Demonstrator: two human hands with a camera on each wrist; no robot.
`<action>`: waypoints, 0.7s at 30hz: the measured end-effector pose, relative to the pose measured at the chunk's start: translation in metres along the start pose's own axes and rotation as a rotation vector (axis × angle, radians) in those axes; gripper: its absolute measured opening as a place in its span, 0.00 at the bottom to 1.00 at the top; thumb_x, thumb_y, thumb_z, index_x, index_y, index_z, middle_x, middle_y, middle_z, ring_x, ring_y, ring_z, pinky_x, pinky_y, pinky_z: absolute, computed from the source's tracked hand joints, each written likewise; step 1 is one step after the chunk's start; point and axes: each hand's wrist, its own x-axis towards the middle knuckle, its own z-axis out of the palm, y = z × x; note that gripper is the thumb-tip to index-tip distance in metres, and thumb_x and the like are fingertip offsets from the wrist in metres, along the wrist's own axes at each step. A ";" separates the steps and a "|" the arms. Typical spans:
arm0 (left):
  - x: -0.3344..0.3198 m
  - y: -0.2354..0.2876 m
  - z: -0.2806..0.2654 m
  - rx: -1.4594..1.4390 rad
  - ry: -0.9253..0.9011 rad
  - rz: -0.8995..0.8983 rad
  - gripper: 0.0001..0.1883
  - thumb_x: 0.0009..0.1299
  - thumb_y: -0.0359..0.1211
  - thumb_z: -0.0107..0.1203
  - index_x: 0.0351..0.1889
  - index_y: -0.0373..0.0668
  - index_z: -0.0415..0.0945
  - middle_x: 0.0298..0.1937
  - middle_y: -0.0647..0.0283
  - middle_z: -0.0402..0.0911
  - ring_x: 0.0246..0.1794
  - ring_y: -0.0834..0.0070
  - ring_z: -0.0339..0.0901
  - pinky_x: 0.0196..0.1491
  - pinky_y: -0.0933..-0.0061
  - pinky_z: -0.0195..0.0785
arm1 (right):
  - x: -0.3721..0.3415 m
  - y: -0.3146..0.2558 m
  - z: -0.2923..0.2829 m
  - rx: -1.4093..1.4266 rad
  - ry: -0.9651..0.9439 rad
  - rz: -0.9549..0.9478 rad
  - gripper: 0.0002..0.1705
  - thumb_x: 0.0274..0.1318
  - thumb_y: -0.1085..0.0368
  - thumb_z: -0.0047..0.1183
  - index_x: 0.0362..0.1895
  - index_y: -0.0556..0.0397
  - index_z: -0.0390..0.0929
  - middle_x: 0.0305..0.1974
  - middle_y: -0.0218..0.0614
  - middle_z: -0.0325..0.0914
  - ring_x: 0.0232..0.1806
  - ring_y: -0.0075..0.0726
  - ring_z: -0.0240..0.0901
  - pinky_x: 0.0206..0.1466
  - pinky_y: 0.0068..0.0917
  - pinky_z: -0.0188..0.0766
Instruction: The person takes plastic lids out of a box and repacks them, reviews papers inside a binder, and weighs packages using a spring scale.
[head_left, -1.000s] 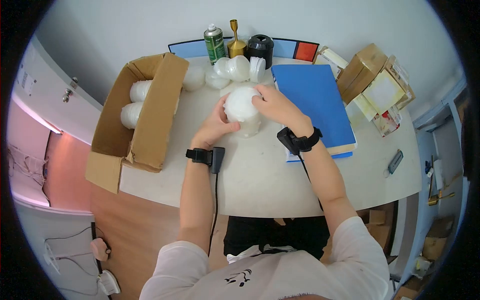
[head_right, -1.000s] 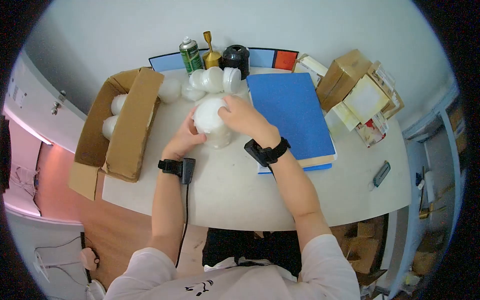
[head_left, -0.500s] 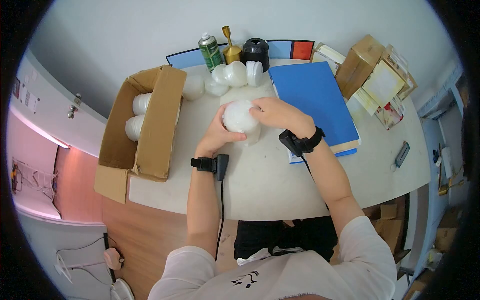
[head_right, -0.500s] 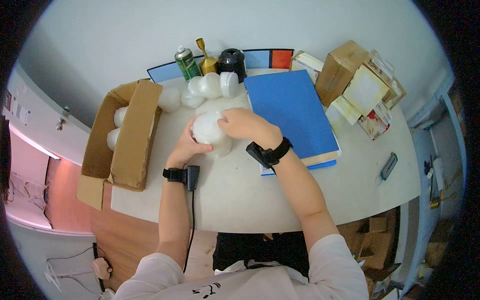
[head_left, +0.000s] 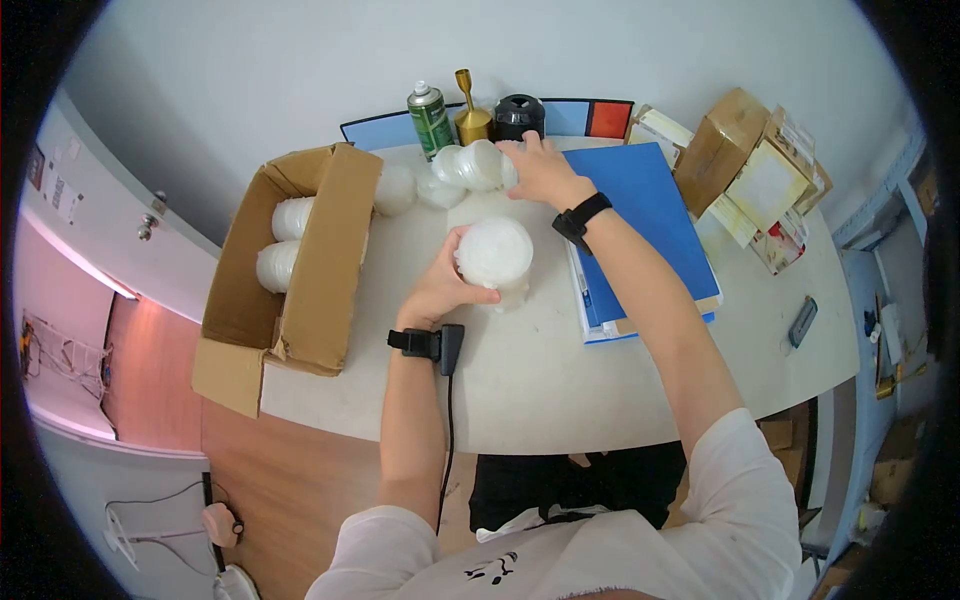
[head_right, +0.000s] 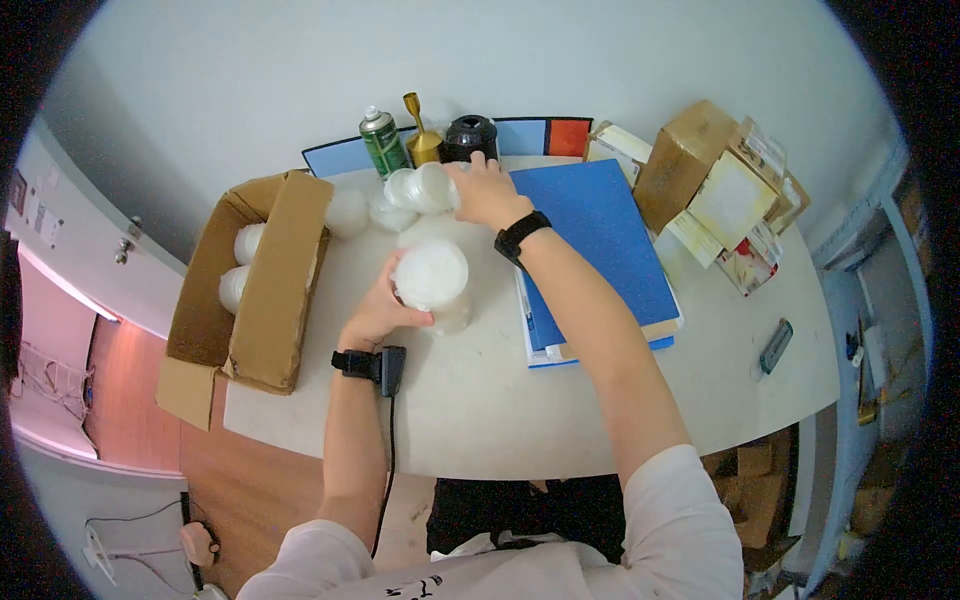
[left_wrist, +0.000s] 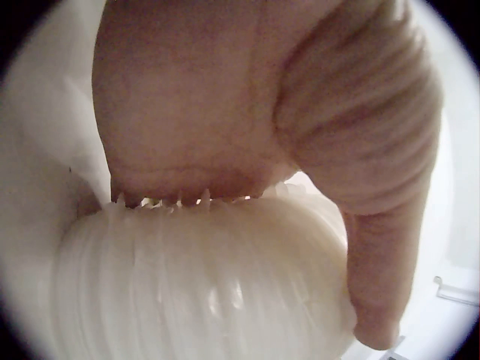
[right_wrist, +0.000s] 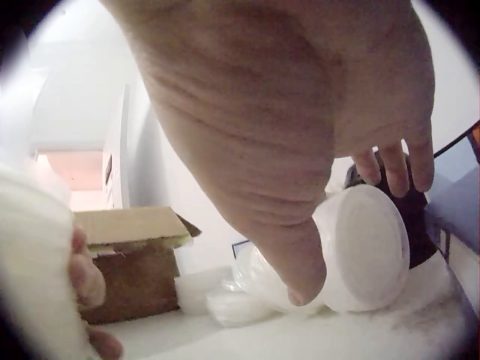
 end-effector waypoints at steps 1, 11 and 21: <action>0.000 0.000 0.000 0.014 0.005 -0.002 0.55 0.37 0.29 0.82 0.68 0.45 0.64 0.61 0.67 0.73 0.65 0.71 0.69 0.70 0.66 0.60 | 0.006 0.002 0.007 -0.053 -0.017 0.041 0.46 0.44 0.62 0.71 0.68 0.50 0.64 0.59 0.57 0.65 0.61 0.64 0.68 0.65 0.46 0.69; -0.001 0.002 0.002 0.029 0.000 0.043 0.54 0.38 0.28 0.82 0.67 0.45 0.63 0.61 0.66 0.73 0.64 0.71 0.69 0.69 0.66 0.61 | -0.014 0.020 -0.003 0.148 0.125 0.016 0.33 0.40 0.59 0.73 0.49 0.53 0.70 0.50 0.52 0.70 0.51 0.63 0.75 0.53 0.47 0.76; -0.005 0.005 0.006 -0.042 0.002 0.030 0.58 0.41 0.30 0.82 0.72 0.43 0.58 0.64 0.64 0.71 0.66 0.70 0.68 0.70 0.65 0.60 | -0.110 -0.036 -0.035 0.589 0.132 -0.251 0.29 0.47 0.51 0.72 0.41 0.53 0.68 0.48 0.41 0.69 0.46 0.43 0.69 0.50 0.35 0.69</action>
